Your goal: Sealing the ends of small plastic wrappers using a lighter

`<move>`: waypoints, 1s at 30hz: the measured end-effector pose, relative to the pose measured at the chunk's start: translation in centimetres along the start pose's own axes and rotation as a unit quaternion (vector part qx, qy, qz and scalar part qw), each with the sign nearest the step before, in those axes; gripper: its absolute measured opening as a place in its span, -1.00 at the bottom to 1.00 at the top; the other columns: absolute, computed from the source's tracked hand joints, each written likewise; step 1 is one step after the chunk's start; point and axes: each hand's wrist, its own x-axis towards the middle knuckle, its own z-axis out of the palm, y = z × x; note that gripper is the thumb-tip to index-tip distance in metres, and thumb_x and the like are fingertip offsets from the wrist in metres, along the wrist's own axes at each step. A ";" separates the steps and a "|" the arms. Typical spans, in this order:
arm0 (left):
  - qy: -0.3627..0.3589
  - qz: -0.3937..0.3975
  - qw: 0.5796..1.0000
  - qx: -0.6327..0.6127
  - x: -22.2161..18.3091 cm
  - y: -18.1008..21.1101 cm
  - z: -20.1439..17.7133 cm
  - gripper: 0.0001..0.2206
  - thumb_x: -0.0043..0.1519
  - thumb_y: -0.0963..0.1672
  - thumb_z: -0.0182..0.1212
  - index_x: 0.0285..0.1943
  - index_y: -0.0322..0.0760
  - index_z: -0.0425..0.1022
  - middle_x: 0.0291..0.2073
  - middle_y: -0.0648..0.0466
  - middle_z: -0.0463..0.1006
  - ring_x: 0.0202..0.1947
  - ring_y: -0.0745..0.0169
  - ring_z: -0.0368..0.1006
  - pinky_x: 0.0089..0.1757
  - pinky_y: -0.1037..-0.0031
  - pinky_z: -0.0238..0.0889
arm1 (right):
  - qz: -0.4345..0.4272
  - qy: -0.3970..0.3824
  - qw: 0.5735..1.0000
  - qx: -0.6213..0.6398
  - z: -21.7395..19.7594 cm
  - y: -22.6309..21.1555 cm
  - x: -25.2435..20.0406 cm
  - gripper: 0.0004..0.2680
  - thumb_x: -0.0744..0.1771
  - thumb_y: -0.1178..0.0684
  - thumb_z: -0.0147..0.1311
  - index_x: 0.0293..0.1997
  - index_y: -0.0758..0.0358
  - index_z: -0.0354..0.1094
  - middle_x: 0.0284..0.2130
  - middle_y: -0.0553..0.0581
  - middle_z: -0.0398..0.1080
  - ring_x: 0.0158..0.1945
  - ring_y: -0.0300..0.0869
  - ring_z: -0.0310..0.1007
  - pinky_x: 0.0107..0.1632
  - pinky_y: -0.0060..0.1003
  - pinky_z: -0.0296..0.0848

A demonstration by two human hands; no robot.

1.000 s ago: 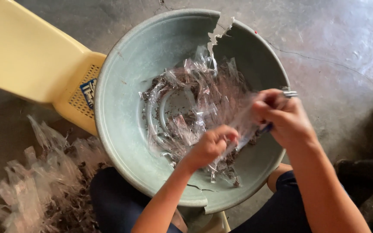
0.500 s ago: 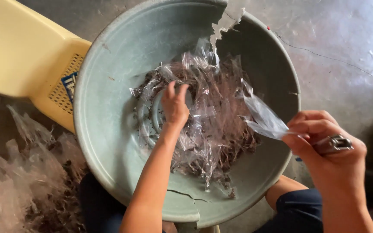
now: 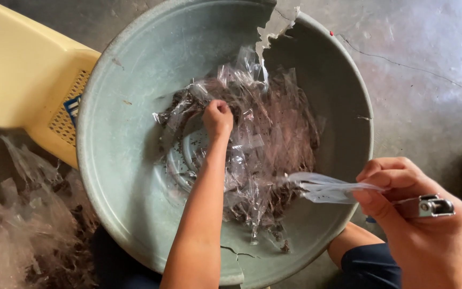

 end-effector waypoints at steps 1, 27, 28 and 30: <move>-0.049 -0.046 0.998 0.000 -1.0 2.3 -0.9 -0.86 0.24 -0.10 0.05 -0.25 -0.17 0.51 -0.35 0.08 0.63 -0.35 0.19 0.53 -0.29 0.38 0.40 | -0.007 -0.012 1.000 -0.018 0.0 0.1 -0.1 -0.93 0.29 0.33 0.19 -0.33 0.43 0.35 -0.26 0.25 0.39 -0.31 -0.15 0.34 -0.34 -0.38 0.26; -0.284 0.232 0.897 -0.248 -19.5 16.1 -17.7 -0.81 0.10 -0.22 0.49 -0.14 -0.11 0.70 -0.28 0.11 0.73 -0.14 0.37 0.66 -0.03 0.49 0.50 | -0.020 -0.172 0.967 0.187 4.3 5.2 4.9 -0.76 0.27 0.27 0.20 0.02 0.58 0.42 -0.68 0.11 0.28 -0.59 -0.30 0.29 -0.44 -0.42 0.36; -0.287 0.271 0.887 -0.240 -19.5 16.1 -18.2 -0.82 0.11 -0.23 0.45 -0.15 -0.11 0.69 -0.32 0.10 0.72 -0.19 0.34 0.66 -0.06 0.45 0.50 | -0.011 -0.172 0.963 0.209 4.4 5.6 5.0 -0.82 0.27 0.28 0.24 -0.09 0.56 0.43 -0.71 0.14 0.28 -0.62 -0.27 0.30 -0.48 -0.40 0.38; -0.290 0.310 0.875 -0.231 -19.3 15.8 -18.6 -0.82 0.12 -0.24 0.42 -0.16 -0.12 0.69 -0.35 0.09 0.71 -0.25 0.30 0.66 -0.10 0.42 0.49 | -0.003 -0.172 0.958 0.231 4.4 6.1 5.1 -0.88 0.26 0.30 0.27 -0.20 0.53 0.45 -0.73 0.16 0.27 -0.65 -0.24 0.31 -0.53 -0.38 0.40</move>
